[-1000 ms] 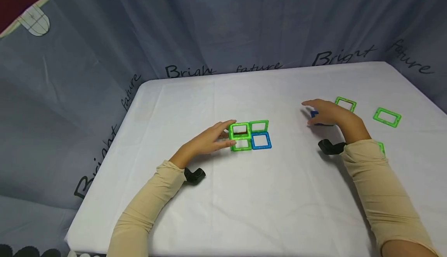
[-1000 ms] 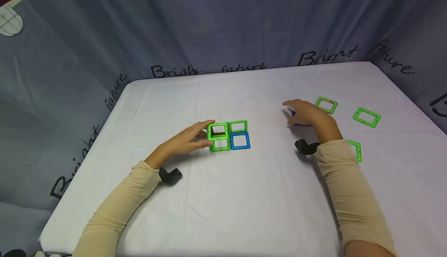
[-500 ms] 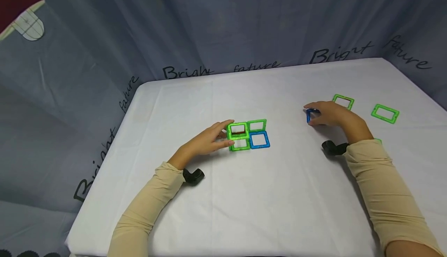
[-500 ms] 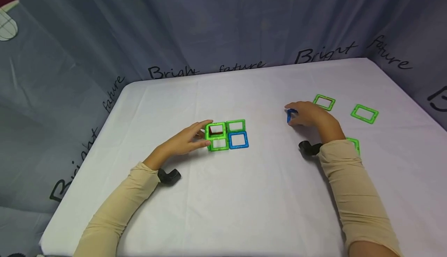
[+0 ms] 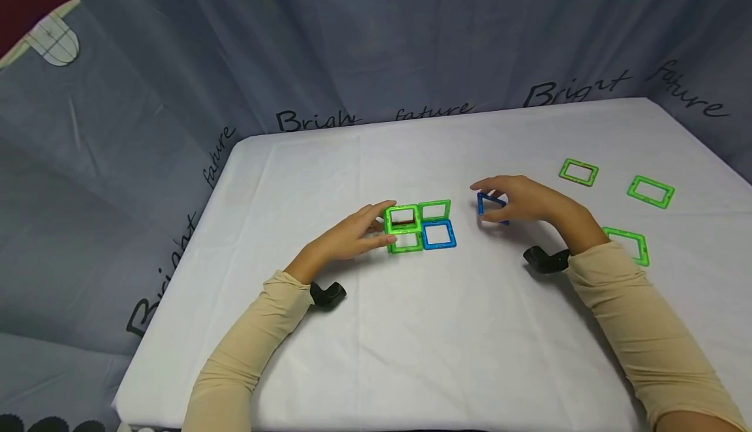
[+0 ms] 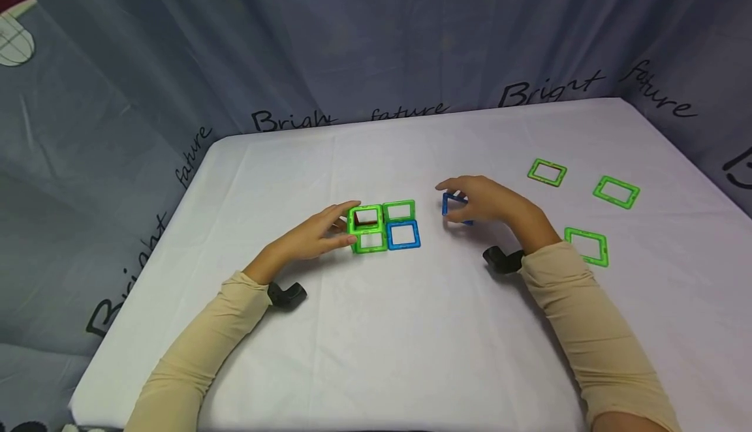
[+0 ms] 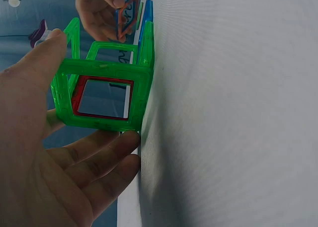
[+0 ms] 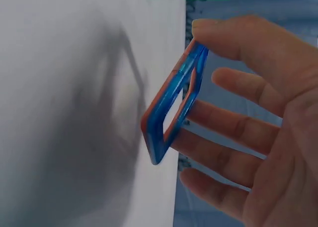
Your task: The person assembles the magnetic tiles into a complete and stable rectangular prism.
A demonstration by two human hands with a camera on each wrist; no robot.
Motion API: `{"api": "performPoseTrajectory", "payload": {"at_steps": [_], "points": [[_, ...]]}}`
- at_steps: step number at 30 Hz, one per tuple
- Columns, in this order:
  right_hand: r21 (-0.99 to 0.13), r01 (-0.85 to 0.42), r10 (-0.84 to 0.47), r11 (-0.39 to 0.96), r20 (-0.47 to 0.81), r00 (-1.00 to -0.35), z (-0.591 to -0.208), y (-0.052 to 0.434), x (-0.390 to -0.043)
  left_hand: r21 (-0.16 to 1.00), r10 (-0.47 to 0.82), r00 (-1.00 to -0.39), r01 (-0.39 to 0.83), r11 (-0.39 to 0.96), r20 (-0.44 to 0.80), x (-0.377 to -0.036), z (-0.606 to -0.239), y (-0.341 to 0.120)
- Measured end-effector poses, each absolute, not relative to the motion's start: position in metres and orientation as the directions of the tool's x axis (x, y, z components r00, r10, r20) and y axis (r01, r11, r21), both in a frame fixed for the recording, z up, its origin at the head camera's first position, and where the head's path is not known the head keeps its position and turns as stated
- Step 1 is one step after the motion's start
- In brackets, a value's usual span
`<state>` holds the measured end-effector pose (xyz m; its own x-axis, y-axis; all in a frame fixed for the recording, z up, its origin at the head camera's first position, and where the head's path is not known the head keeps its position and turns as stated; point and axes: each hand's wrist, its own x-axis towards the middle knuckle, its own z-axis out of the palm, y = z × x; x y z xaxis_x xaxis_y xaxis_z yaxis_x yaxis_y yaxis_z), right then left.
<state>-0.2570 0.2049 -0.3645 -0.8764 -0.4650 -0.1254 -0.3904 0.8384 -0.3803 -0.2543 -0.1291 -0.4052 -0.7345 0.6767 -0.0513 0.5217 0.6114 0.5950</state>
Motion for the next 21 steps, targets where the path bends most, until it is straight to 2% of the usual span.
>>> {"api": "performPoseTrajectory", "payload": {"at_steps": [9,21], "points": [[-0.456,-0.419,-0.525,0.785,-0.131,-0.841,-0.357,0.189,-0.248,0.597,0.673,-0.737,0.516,0.615,-0.056,-0.254,-0.404,-0.128],[-0.516,-0.432,-0.548,0.74,-0.091,-0.831,-0.355,0.181,-0.241,0.594,0.67,-0.739,0.512,0.621,-0.064,-0.254,-0.404,-0.127]]}}
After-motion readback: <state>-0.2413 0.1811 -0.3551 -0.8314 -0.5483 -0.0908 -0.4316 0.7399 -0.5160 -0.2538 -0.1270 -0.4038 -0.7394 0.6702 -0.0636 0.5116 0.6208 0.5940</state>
